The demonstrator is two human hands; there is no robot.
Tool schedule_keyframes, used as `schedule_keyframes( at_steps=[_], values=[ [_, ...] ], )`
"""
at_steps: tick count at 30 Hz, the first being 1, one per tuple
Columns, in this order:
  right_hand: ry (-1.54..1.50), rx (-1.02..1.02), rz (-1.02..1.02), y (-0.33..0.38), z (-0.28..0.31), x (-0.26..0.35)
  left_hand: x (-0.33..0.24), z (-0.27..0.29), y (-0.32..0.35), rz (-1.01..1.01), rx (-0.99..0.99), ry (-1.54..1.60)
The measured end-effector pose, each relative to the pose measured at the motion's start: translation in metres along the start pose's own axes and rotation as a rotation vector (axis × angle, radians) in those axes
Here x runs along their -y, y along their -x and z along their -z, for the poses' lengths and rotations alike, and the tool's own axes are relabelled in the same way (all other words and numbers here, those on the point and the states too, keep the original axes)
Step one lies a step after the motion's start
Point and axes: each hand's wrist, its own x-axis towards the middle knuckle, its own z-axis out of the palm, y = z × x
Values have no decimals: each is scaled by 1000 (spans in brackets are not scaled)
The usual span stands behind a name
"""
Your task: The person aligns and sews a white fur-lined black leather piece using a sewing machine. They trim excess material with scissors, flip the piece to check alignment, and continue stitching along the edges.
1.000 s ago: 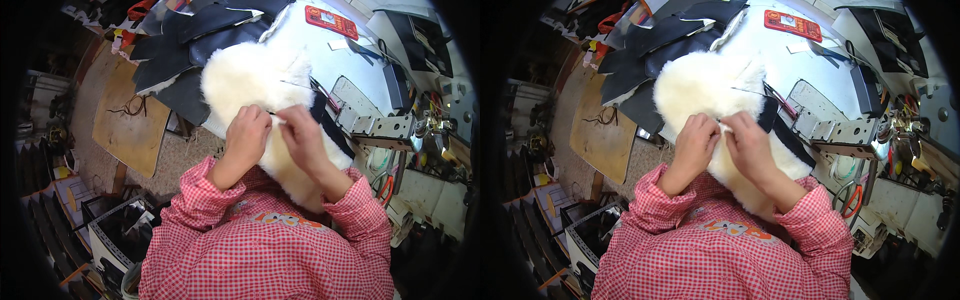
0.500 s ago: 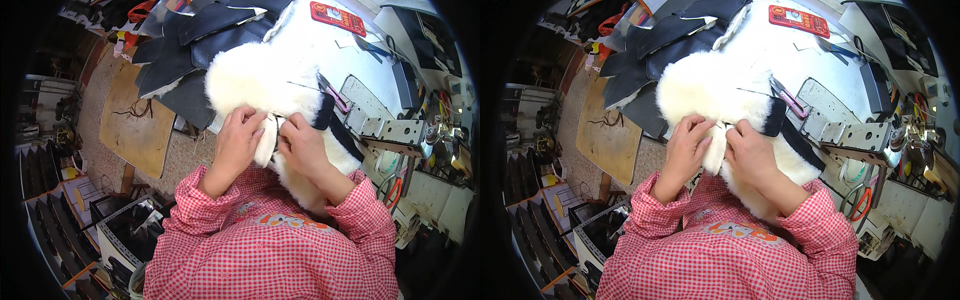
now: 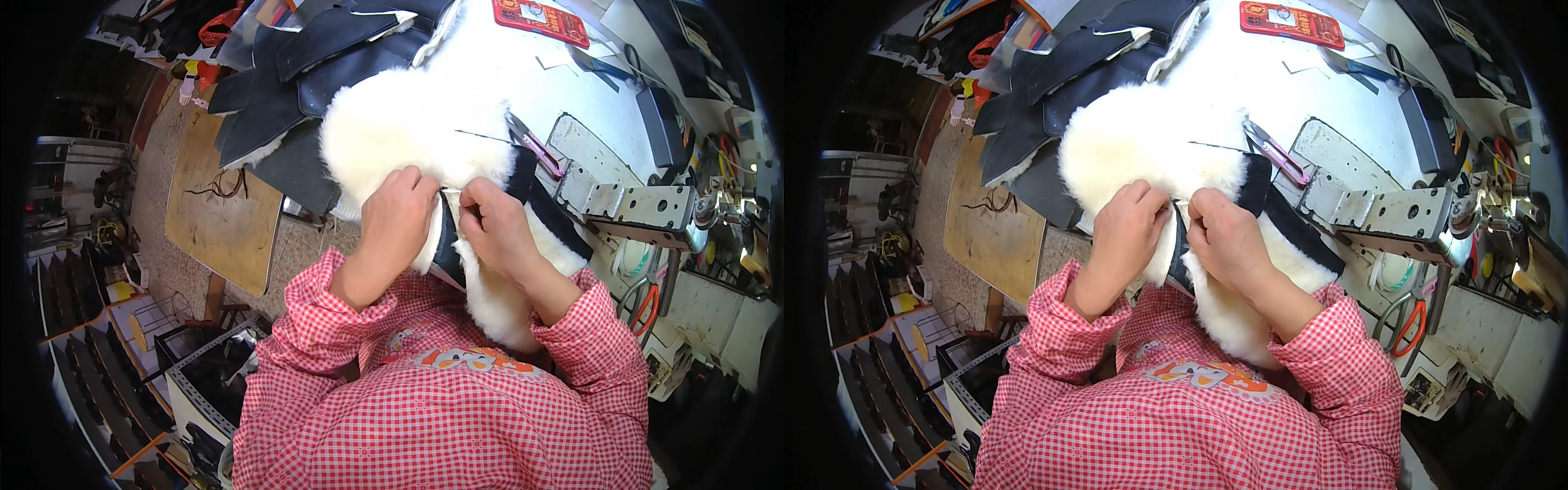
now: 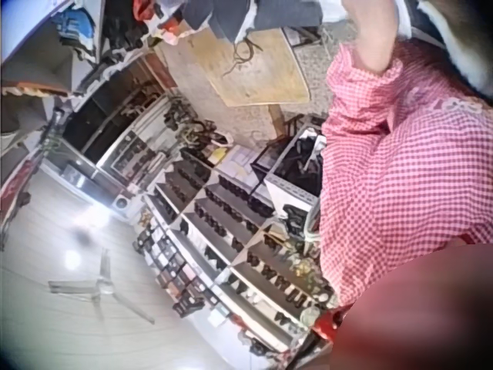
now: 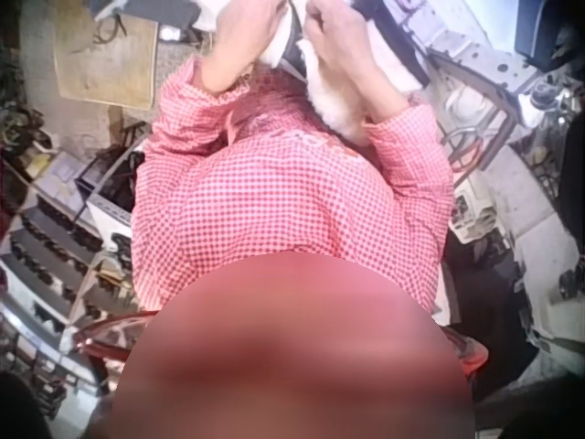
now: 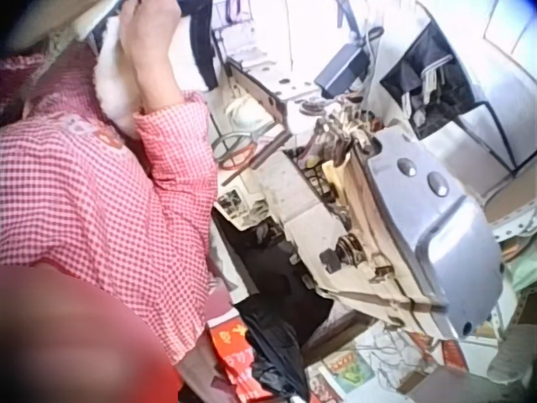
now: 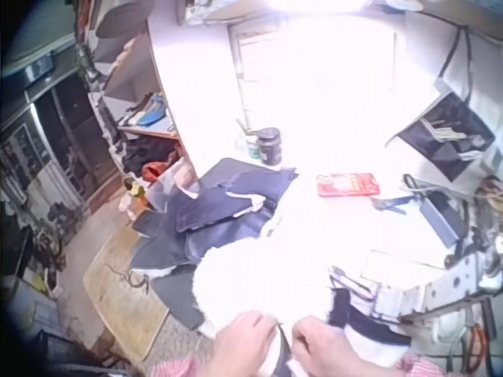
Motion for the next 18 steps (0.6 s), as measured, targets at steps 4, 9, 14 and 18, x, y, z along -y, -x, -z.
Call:
schedule_keyframes(
  at_steps=[4,9,14,18],
  values=[
    [-13,-11,14,1,0,-2,4,-3,-8,1,110,-45],
    [-2,0,54,2,0,-2,10,-3,-9,35,120,-3],
    [24,-3,68,3,0,-3,15,1,-1,185,37,188],
    [85,30,89,4,-1,-2,17,3,4,275,-13,346]
  ],
)
